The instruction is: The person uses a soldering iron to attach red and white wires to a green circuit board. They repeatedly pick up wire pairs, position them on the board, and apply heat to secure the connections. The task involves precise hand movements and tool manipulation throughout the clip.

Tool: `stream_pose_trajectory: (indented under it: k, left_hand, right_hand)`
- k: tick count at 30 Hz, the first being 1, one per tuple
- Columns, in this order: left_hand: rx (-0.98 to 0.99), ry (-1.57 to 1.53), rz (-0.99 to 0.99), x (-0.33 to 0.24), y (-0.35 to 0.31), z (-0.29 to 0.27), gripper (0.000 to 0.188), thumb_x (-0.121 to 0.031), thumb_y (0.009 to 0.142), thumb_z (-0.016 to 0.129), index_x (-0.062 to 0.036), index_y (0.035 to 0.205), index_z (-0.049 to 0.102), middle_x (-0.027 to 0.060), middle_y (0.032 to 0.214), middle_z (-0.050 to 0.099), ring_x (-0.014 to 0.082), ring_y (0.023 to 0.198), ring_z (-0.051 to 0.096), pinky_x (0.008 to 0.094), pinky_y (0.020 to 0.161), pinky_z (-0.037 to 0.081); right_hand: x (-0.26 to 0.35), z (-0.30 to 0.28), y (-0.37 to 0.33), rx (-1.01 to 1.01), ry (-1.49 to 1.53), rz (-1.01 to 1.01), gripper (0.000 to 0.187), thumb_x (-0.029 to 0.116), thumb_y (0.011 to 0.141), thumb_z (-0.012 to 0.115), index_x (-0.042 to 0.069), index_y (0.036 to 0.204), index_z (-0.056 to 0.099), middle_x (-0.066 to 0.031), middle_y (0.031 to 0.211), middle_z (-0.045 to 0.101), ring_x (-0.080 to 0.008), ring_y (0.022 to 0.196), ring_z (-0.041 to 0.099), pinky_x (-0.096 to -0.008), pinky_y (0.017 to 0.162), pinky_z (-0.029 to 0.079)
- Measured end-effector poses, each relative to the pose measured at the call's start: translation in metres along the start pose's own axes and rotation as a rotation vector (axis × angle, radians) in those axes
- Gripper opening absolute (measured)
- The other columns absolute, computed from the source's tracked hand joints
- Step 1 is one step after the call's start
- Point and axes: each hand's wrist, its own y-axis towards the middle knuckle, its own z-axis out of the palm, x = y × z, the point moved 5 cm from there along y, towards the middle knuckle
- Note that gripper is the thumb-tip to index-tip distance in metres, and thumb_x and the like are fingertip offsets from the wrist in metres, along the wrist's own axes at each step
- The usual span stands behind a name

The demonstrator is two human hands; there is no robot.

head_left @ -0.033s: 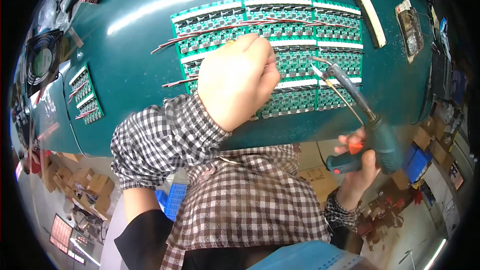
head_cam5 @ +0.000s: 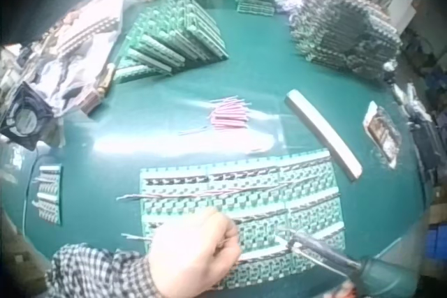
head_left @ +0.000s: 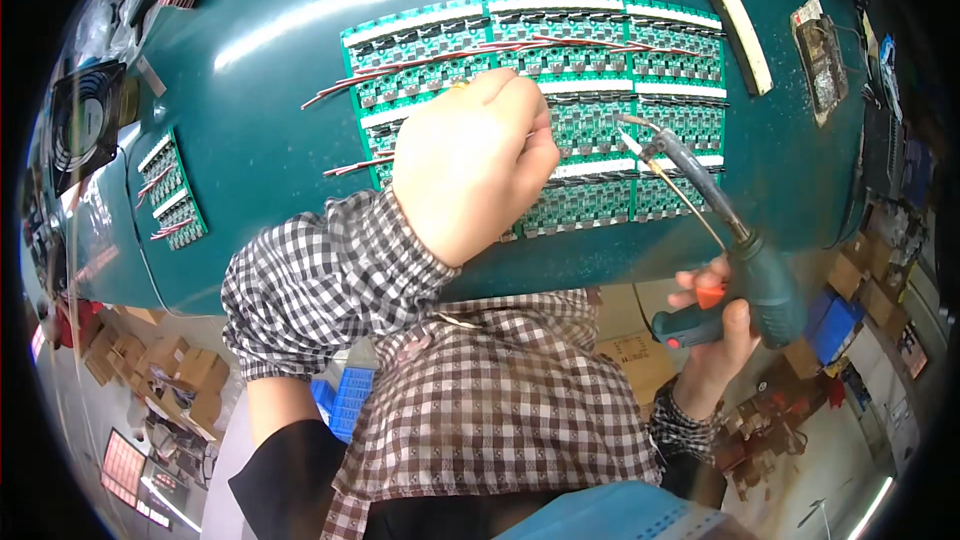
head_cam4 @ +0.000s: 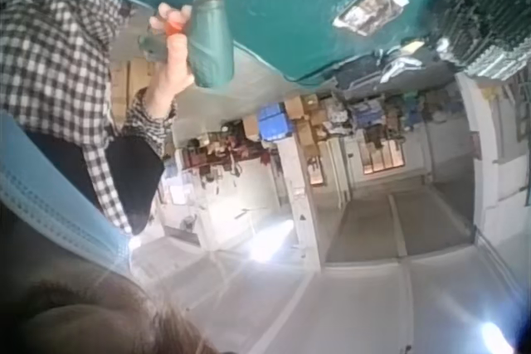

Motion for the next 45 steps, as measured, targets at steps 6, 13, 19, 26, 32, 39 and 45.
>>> stream_pose_trajectory:
  k: [6,13,19,26,32,39,45]
  left_hand:
    - [0.003,-0.013,0.014,-0.001,0.004,0.001,0.011,-0.001,0.07,0.064,-0.0049,0.073,0.054,0.0064,0.067,0.054,0.0218,0.058,0.057,0.0317,0.053,0.045]
    - [0.051,-0.017,-0.02,0.004,0.005,0.006,0.011,0.0,0.069,0.063,-0.0044,0.072,0.053,0.0066,0.067,0.054,0.0225,0.058,0.056,0.0323,0.054,0.045]
    - [0.021,-0.034,-0.002,0.005,0.004,0.005,0.011,-0.004,0.069,0.063,-0.0037,0.073,0.052,0.0096,0.068,0.053,0.0268,0.062,0.056,0.0362,0.057,0.046]
    - [0.063,-0.072,-0.057,0.005,0.006,0.004,0.009,-0.001,0.07,0.062,-0.0043,0.073,0.055,0.0072,0.068,0.054,0.0224,0.062,0.056,0.0323,0.057,0.046]
    - [0.058,-0.051,-0.061,0.003,0.006,0.006,0.009,-0.001,0.07,0.062,-0.0042,0.073,0.055,0.0071,0.067,0.054,0.0218,0.06,0.055,0.0322,0.057,0.046]
    - [0.063,-0.07,-0.073,0.004,0.006,0.006,0.009,-0.001,0.07,0.063,-0.0045,0.073,0.055,0.0069,0.066,0.053,0.0219,0.06,0.055,0.0324,0.056,0.045]
    - [0.056,-0.061,-0.069,0.004,0.006,0.005,0.01,-0.001,0.069,0.063,-0.0047,0.073,0.055,0.0068,0.066,0.053,0.022,0.059,0.055,0.0326,0.055,0.045]
  right_hand:
    - [0.002,0.007,0.0,0.034,-0.102,0.01,0.056,0.037,0.083,0.066,-0.006,0.116,0.052,-0.0131,0.092,0.061,-0.0267,0.078,0.067,-0.0345,0.059,0.06]
    - [0.001,0.009,-0.003,-0.011,-0.059,0.05,0.048,0.025,0.08,0.07,-0.01,0.11,0.056,-0.0161,0.092,0.063,-0.0296,0.08,0.067,-0.0399,0.066,0.06]
    - [-0.002,0.01,-0.003,0.055,-0.065,0.04,0.043,0.02,0.08,0.07,-0.01,0.108,0.057,-0.0168,0.092,0.063,-0.0277,0.079,0.067,-0.0397,0.068,0.059]
    - [0.003,0.018,-0.002,0.053,-0.134,0.048,0.039,0.018,0.079,0.069,-0.009,0.106,0.058,-0.0126,0.084,0.065,-0.0233,0.075,0.066,-0.0357,0.073,0.055]
    - [0.004,0.019,-0.002,0.062,-0.192,0.045,0.038,0.014,0.079,0.069,-0.008,0.109,0.058,-0.0124,0.08,0.066,-0.0226,0.075,0.066,-0.0371,0.078,0.052]
    - [0.007,0.022,0.001,0.082,-0.202,0.044,0.036,0.012,0.079,0.068,-0.007,0.108,0.059,-0.0126,0.078,0.066,-0.0229,0.074,0.065,-0.0386,0.081,0.051]
    - [0.006,0.023,0.002,0.108,-0.245,0.03,0.034,0.011,0.079,0.068,-0.007,0.107,0.06,-0.0121,0.078,0.066,-0.0223,0.074,0.065,-0.0389,0.082,0.051]
